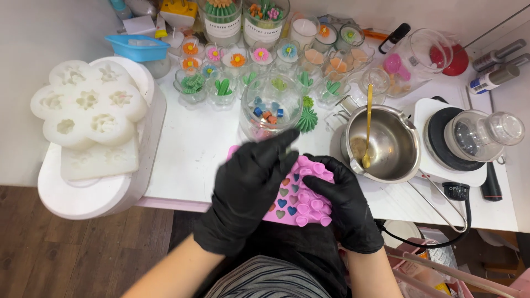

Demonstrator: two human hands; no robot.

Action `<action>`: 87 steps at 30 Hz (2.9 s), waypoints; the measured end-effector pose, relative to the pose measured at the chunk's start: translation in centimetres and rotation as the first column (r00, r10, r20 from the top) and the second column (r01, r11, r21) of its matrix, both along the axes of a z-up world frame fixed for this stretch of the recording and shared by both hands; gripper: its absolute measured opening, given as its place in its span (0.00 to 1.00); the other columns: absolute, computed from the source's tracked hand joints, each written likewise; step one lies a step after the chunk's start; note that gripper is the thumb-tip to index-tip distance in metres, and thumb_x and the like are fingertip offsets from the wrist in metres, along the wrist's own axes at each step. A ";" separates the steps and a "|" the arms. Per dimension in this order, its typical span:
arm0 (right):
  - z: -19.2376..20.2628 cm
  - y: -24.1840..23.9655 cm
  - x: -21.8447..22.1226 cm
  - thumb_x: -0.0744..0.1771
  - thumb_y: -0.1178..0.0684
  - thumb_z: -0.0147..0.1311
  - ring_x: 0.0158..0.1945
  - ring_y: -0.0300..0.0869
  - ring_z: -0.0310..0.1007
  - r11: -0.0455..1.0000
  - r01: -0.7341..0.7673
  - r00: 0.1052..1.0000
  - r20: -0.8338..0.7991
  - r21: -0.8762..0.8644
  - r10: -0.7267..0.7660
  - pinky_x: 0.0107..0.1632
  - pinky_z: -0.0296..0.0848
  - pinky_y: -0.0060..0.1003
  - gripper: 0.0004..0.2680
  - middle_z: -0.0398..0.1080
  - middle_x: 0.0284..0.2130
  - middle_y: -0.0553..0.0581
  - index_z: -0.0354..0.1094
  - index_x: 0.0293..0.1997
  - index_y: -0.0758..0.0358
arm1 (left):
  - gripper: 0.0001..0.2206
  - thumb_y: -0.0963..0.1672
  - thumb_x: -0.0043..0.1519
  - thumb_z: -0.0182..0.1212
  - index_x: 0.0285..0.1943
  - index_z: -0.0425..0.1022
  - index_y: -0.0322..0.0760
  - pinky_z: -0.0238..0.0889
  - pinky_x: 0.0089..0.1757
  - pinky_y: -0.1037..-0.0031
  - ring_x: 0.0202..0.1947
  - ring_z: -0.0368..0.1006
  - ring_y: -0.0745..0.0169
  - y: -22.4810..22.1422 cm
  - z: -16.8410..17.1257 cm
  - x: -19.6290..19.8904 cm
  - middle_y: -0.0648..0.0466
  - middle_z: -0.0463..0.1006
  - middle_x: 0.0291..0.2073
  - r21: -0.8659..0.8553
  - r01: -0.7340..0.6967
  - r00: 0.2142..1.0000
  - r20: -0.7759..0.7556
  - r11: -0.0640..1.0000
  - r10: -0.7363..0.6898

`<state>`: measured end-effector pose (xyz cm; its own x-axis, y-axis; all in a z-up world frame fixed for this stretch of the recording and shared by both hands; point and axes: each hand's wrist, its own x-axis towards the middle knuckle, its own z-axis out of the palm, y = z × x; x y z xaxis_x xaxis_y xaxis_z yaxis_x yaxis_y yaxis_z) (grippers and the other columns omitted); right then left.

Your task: Remove small wax heart shapes from a silicone mold and place them into a glass jar.

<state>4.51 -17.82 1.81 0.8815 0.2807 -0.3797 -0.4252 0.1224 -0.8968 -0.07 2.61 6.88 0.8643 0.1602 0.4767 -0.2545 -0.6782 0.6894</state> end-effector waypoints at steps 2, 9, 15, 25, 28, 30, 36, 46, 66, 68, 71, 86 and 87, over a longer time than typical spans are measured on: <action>-0.1 -0.1 -0.2 0.61 0.62 0.62 0.39 0.37 0.77 0.999 0.006 1.000 0.000 -0.031 -0.006 0.43 0.76 0.33 0.12 0.78 0.38 0.54 0.73 0.48 0.66 | 0.18 0.44 0.64 0.69 0.64 0.76 0.47 0.71 0.40 0.68 0.39 0.79 0.54 1.1 2.0 1.2 0.53 0.83 0.42 0.006 -0.008 0.997 0.073 1.000 0.008; -1.4 -1.1 -0.1 0.63 0.59 0.65 0.35 0.34 0.75 0.982 0.034 0.993 0.114 -0.184 -0.013 0.39 0.75 0.31 0.07 0.77 0.34 0.53 0.74 0.42 0.67 | 0.20 0.42 0.62 0.69 0.63 0.72 0.38 0.67 0.54 0.62 0.55 0.71 0.44 2.2 4.1 2.7 0.43 0.74 0.58 0.108 -0.049 0.943 0.333 0.993 0.010; -2.3 -1.6 0.6 0.63 0.58 0.65 0.36 0.32 0.73 0.967 0.015 0.990 0.143 -0.254 0.022 0.40 0.74 0.30 0.07 0.77 0.34 0.50 0.74 0.43 0.65 | 0.13 0.41 0.58 0.71 0.51 0.77 0.40 0.67 0.49 0.66 0.49 0.74 0.52 -1.0 -5.5 -0.7 0.52 0.78 0.44 -0.159 0.228 0.973 -0.002 0.961 -0.231; -2.8 -1.0 0.1 0.66 0.60 0.60 0.40 0.37 0.75 0.977 0.040 0.999 -0.030 0.211 -0.034 0.43 0.74 0.34 0.06 0.76 0.38 0.52 0.70 0.46 0.65 | 0.15 0.41 0.60 0.68 0.57 0.77 0.36 0.70 0.48 0.67 0.48 0.77 0.52 -3.0 -7.7 -0.6 0.49 0.80 0.48 -0.306 0.159 0.982 -0.049 0.939 -0.182; -2.0 -0.4 0.0 0.67 0.59 0.57 0.43 0.37 0.75 0.944 0.038 0.997 -0.079 0.328 -0.013 0.46 0.74 0.35 0.07 0.75 0.40 0.52 0.69 0.49 0.64 | 0.15 0.41 0.61 0.68 0.57 0.77 0.35 0.70 0.47 0.67 0.47 0.76 0.51 -2.9 -8.0 -0.5 0.48 0.80 0.47 -0.270 0.174 0.983 -0.004 0.947 -0.182; -0.8 0.2 -0.2 0.67 0.57 0.56 0.44 0.38 0.76 0.944 0.053 0.989 -0.146 0.327 -0.005 0.47 0.75 0.35 0.09 0.75 0.41 0.52 0.69 0.51 0.63 | 0.15 0.41 0.61 0.67 0.57 0.76 0.34 0.71 0.45 0.67 0.44 0.78 0.52 -2.8 -7.9 -0.6 0.48 0.81 0.45 -0.325 0.159 0.982 -0.042 0.932 -0.182; -1.1 -0.7 -0.5 0.67 0.56 0.57 0.42 0.38 0.75 0.972 0.054 0.988 -0.155 0.227 -0.018 0.45 0.74 0.35 0.08 0.75 0.40 0.53 0.70 0.50 0.63 | 0.14 0.43 0.63 0.67 0.58 0.78 0.38 0.72 0.42 0.66 0.42 0.79 0.54 -1.0 -5.9 -0.4 0.51 0.82 0.43 -0.227 0.174 0.982 -0.035 0.958 -0.187; 0.1 -1.6 -0.7 0.65 0.53 0.62 0.43 0.36 0.70 0.903 0.007 0.968 0.230 -0.429 0.102 0.47 0.71 0.32 0.09 0.72 0.38 0.51 0.69 0.46 0.62 | 0.21 0.46 0.61 0.64 0.62 0.71 0.35 0.71 0.42 0.64 0.44 0.75 0.48 2.2 5.2 3.9 0.48 0.78 0.50 0.360 -0.125 0.926 0.377 0.925 -0.021; -1.6 -1.8 -0.8 0.63 0.63 0.60 0.47 0.40 0.75 0.997 -0.061 0.998 0.034 0.047 0.059 0.50 0.74 0.36 0.14 0.75 0.44 0.55 0.68 0.53 0.65 | 0.17 0.44 0.63 0.66 0.61 0.75 0.39 0.72 0.42 0.66 0.44 0.78 0.51 -2.1 -7.1 -2.8 0.50 0.79 0.48 -0.144 0.270 0.960 -0.037 0.952 -0.278; -0.7 -1.4 -1.0 0.64 0.63 0.60 0.49 0.40 0.75 0.995 -0.059 0.998 0.006 0.076 0.059 0.52 0.74 0.37 0.14 0.74 0.46 0.55 0.67 0.54 0.65 | 0.17 0.43 0.63 0.66 0.62 0.75 0.39 0.72 0.43 0.66 0.45 0.78 0.50 -2.0 -7.4 -2.8 0.49 0.79 0.50 -0.107 0.275 0.961 -0.004 0.955 -0.277; 0.0 -0.7 -1.2 0.64 0.62 0.58 0.52 0.41 0.74 0.991 -0.036 0.997 -0.059 0.128 0.044 0.54 0.73 0.38 0.15 0.74 0.49 0.55 0.66 0.57 0.65 | 0.18 0.43 0.64 0.65 0.64 0.74 0.39 0.73 0.43 0.65 0.46 0.78 0.48 -2.0 -7.4 -2.9 0.48 0.79 0.52 -0.074 0.273 0.962 0.026 0.959 -0.272; -0.9 -2.6 -1.7 0.64 0.60 0.61 0.46 0.43 0.79 0.986 -0.077 0.997 -0.006 -0.146 0.077 0.51 0.77 0.39 0.16 0.78 0.45 0.61 0.71 0.57 0.72 | 0.21 0.44 0.71 0.63 0.73 0.65 0.43 0.72 0.42 0.64 0.43 0.77 0.48 2.8 1.6 2.5 0.47 0.80 0.47 0.188 0.137 0.963 0.204 0.973 -0.175; -0.7 -2.5 -1.9 0.64 0.58 0.61 0.45 0.43 0.79 0.972 -0.069 0.997 0.010 -0.226 0.073 0.50 0.77 0.38 0.16 0.79 0.45 0.60 0.71 0.57 0.72 | 0.25 0.44 0.69 0.64 0.75 0.65 0.41 0.70 0.40 0.61 0.42 0.76 0.46 3.0 2.1 3.4 0.45 0.79 0.46 0.277 0.088 0.974 0.177 0.957 -0.140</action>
